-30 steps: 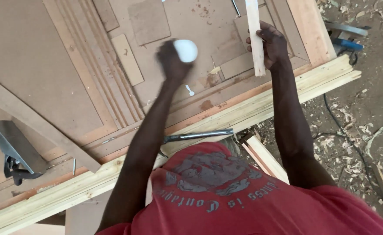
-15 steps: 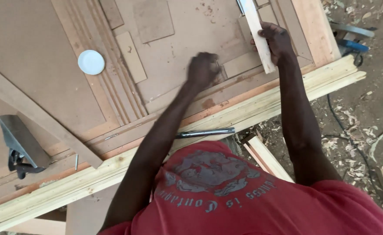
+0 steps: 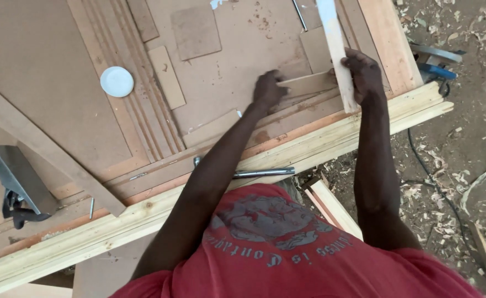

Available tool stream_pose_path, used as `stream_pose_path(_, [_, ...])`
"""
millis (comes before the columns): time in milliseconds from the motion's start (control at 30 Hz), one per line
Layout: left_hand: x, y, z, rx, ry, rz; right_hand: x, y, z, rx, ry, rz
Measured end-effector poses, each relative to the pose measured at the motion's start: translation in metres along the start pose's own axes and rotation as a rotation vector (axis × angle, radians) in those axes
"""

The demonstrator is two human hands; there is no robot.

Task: The person applies white glue to small rectangular pieces of wood using a small wooden stick. They repeatedly dip the stick into a white container, spread the glue on the wood pieces, and place them on a larger wooden board.

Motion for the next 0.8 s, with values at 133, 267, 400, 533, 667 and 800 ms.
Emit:
stream_pose_path(133, [0.149,-0.086,-0.009,-0.309,0.671,-0.141,0.006,-0.010,0.014,-0.008,-0.017,-0.099])
stream_pose_path(267, [0.158,-0.286,0.089,-0.419,0.219,-0.067,0.002,-0.013,0.011,0.018,-0.035,-0.174])
stream_pose_path(400, [0.168,-0.393,0.197,-0.832,-0.252,-0.466,-0.024,-0.016,0.013,-0.039,-0.001,-0.140])
stream_pose_path(533, [0.063,-0.333,0.196,-1.151,0.250,-0.624,-0.048,-0.019,0.017,0.009,0.040,-0.262])
stream_pose_path(667, [0.024,-0.191,0.117,-0.444,0.211,0.403,-0.079,-0.027,0.015,-0.042,0.079,-0.235])
stream_pose_path(800, [-0.017,-0.051,0.038,0.000,0.310,-0.438,-0.083,-0.025,0.026,-0.055,0.045,-0.245])
Point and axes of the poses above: each hand's wrist, its own z-axis away from the middle knuckle, its own y-axis out of the palm, x = y × z, the point moved 2 cm from there along -z, towards the middle knuckle, and after that the axes turned 5 degrees about -y, right-handed, at the moved point
